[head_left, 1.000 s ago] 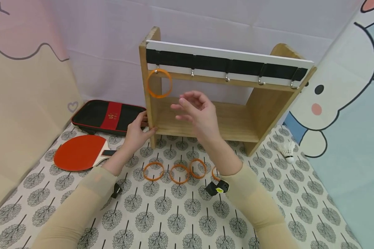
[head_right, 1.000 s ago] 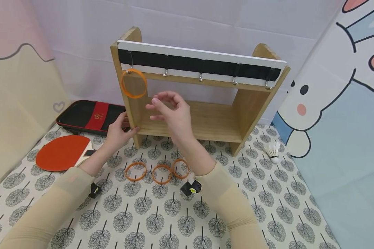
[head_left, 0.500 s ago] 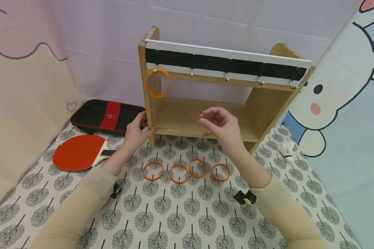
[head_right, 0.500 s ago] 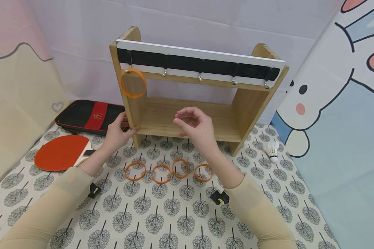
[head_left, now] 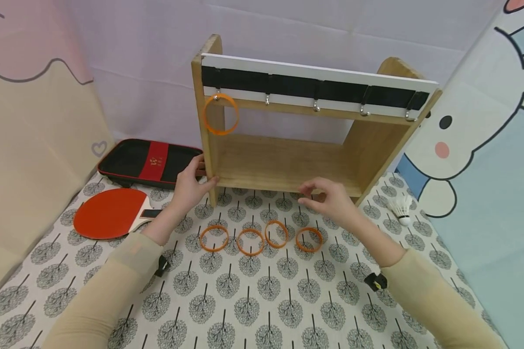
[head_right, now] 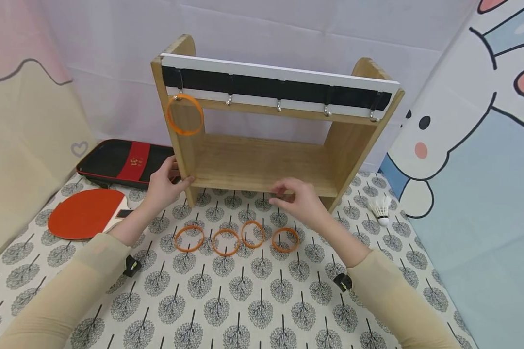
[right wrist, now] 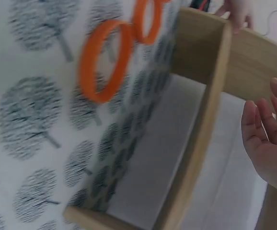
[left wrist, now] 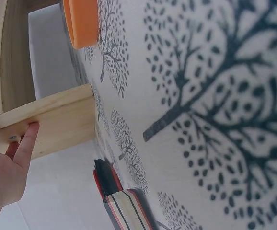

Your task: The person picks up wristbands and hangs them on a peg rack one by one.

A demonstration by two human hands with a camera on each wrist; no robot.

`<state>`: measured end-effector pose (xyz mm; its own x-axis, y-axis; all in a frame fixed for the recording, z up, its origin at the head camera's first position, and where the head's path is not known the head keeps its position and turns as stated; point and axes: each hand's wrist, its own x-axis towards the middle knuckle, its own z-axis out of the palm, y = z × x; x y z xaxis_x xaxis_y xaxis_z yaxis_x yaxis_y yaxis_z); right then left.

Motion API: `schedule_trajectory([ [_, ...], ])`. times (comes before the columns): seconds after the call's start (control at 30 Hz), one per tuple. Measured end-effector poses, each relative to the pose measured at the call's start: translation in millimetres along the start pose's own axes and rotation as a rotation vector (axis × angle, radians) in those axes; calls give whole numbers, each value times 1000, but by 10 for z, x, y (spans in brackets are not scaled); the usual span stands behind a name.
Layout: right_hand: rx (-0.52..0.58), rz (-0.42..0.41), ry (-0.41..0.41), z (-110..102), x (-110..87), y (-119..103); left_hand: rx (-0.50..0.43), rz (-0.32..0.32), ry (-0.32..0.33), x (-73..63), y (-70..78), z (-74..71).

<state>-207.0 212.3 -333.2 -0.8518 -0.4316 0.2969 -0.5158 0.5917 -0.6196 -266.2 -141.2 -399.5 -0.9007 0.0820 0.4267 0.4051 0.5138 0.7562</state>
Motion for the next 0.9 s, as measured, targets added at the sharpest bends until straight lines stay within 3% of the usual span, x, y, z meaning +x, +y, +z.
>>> schedule_trajectory([
  [0.17, -139, -56, -49, 100, -142, 309, 3, -6, -1, -7, 10, -8],
  [0.43, -209, -30, -156, 188, -275, 610, 8, -3, 8, -4, 14, -11],
  [0.9, -177, -5, -302, 277, -329, 945, 3, 7, 13, -4, 10, -5],
])
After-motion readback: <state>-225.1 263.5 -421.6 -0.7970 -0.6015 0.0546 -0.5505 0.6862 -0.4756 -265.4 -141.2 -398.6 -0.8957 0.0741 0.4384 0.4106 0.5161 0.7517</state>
